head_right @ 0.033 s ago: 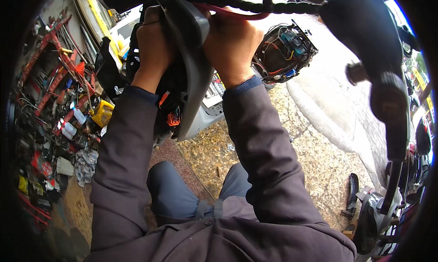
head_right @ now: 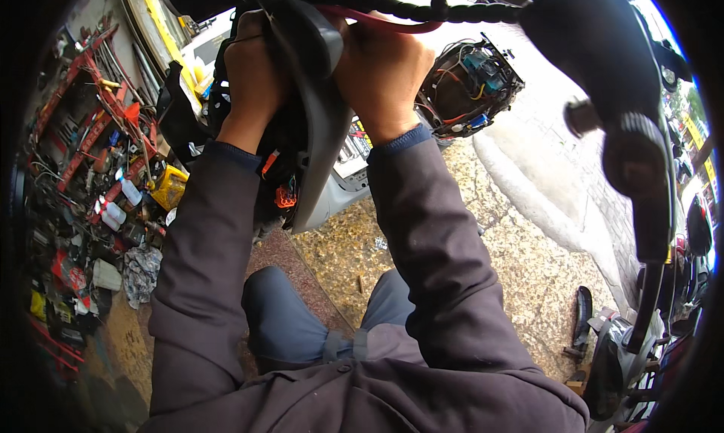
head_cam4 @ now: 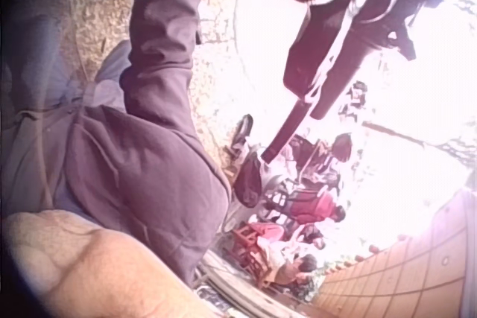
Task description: The person retrieves a small part from a cluttered workbench, then installs it into the scooter's front fairing. They then move to the handlebar area and connect wires, using a screwdriver to tighten components. The person works on the scooter's electrical system and fairing assembly throughout the clip.
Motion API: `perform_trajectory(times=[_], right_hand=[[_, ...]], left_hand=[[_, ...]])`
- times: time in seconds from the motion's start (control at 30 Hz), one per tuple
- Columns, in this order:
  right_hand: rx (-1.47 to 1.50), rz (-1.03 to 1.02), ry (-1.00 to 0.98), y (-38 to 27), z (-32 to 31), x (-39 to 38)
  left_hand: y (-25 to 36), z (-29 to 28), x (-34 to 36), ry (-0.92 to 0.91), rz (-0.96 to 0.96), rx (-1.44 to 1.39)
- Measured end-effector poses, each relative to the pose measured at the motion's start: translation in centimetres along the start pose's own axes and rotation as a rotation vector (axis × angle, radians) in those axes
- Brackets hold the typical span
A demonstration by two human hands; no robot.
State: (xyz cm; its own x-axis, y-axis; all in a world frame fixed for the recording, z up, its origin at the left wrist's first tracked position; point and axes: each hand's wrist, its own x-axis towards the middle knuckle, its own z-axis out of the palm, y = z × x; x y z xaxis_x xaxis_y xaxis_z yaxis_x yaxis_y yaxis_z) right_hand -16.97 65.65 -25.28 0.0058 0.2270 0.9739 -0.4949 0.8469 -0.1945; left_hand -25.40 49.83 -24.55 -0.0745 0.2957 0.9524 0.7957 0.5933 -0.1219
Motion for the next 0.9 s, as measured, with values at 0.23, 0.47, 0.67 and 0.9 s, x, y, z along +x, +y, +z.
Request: perform_trajectory(times=[0.23,0.47,0.67,0.9], right_hand=[[-0.124,-0.024,-0.096,0.0,0.6,1.1],[0.262,-0.092,-0.082,0.6,0.5,1.1],[-0.069,-0.032,-0.254,2.2,0.9,0.4],[0.235,0.012,-0.148,0.7,1.0,0.0]], left_hand=[[0.4,0.7,-0.1,0.114,-0.230,-0.218],[1.6,-0.2,0.7,0.156,-0.309,-0.330],[3.3,-2.0,1.0,0.117,-0.433,-0.639],[2.2,-0.7,0.7,0.194,-0.283,-0.394]])
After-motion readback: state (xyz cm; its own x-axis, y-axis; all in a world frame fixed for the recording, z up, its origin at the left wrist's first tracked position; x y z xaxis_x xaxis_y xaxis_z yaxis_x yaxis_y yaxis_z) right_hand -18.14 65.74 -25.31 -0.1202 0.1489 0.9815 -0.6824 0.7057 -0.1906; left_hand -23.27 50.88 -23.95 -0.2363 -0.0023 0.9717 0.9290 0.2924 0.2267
